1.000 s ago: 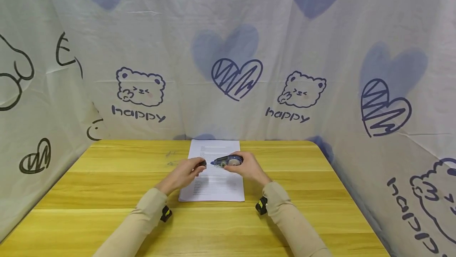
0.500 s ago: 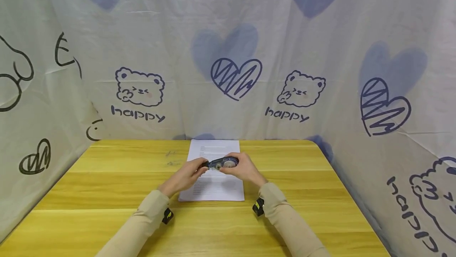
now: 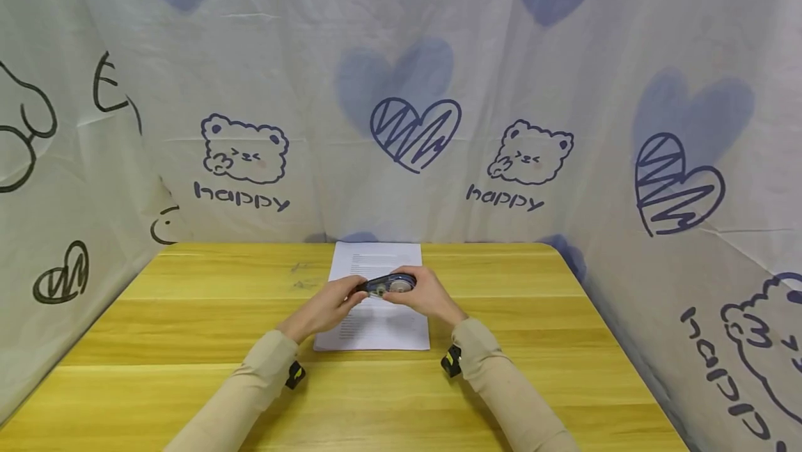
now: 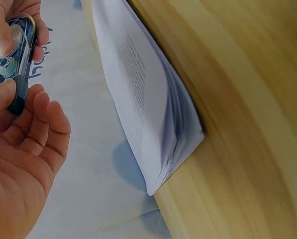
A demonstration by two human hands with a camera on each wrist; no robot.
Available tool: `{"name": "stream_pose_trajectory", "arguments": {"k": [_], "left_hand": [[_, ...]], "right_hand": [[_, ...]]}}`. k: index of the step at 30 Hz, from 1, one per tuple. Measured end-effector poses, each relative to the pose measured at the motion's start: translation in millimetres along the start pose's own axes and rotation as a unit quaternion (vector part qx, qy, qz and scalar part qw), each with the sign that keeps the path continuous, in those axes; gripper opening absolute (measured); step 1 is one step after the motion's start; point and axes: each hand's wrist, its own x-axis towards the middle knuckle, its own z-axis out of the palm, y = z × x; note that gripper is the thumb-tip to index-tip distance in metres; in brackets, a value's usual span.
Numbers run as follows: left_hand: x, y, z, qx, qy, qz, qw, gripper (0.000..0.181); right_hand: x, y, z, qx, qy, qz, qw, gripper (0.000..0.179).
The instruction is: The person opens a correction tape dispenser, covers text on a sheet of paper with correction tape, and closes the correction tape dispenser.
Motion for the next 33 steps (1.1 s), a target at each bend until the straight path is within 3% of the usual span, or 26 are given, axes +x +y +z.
{"name": "stream_pose_trajectory", "arguments": {"k": [15,23,30,33], "left_hand": [[0.8,-3.2,-1.1,-0.003,-0.010,-0.005,0.9999,0.020],[-1.3,-5.2,-5.1,-0.040,-0.006,-0.050,0.9979,0.021],[-2.3,-8.8,-7.6,-0.043,0.015,-0.037,0.9983,0.017],[-3.2,-11.1,-9.1,-0.047,0.026,-0.037,0.9979,0.018]], "right_hand": [[3.0,2.3,2.8,-0.027,-0.013,-0.015,0.9994,0.032],[2.7,-6.2,2.3,-0.008,-0.053,0.004,0.9986,0.032],[1.2,-3.8,-3.7,-0.004,-0.101,0.022,0.9946,0.036],[-0.2,-2.6,-3.6,0.000,-0.112,0.021,0.9935,0.030]]}}
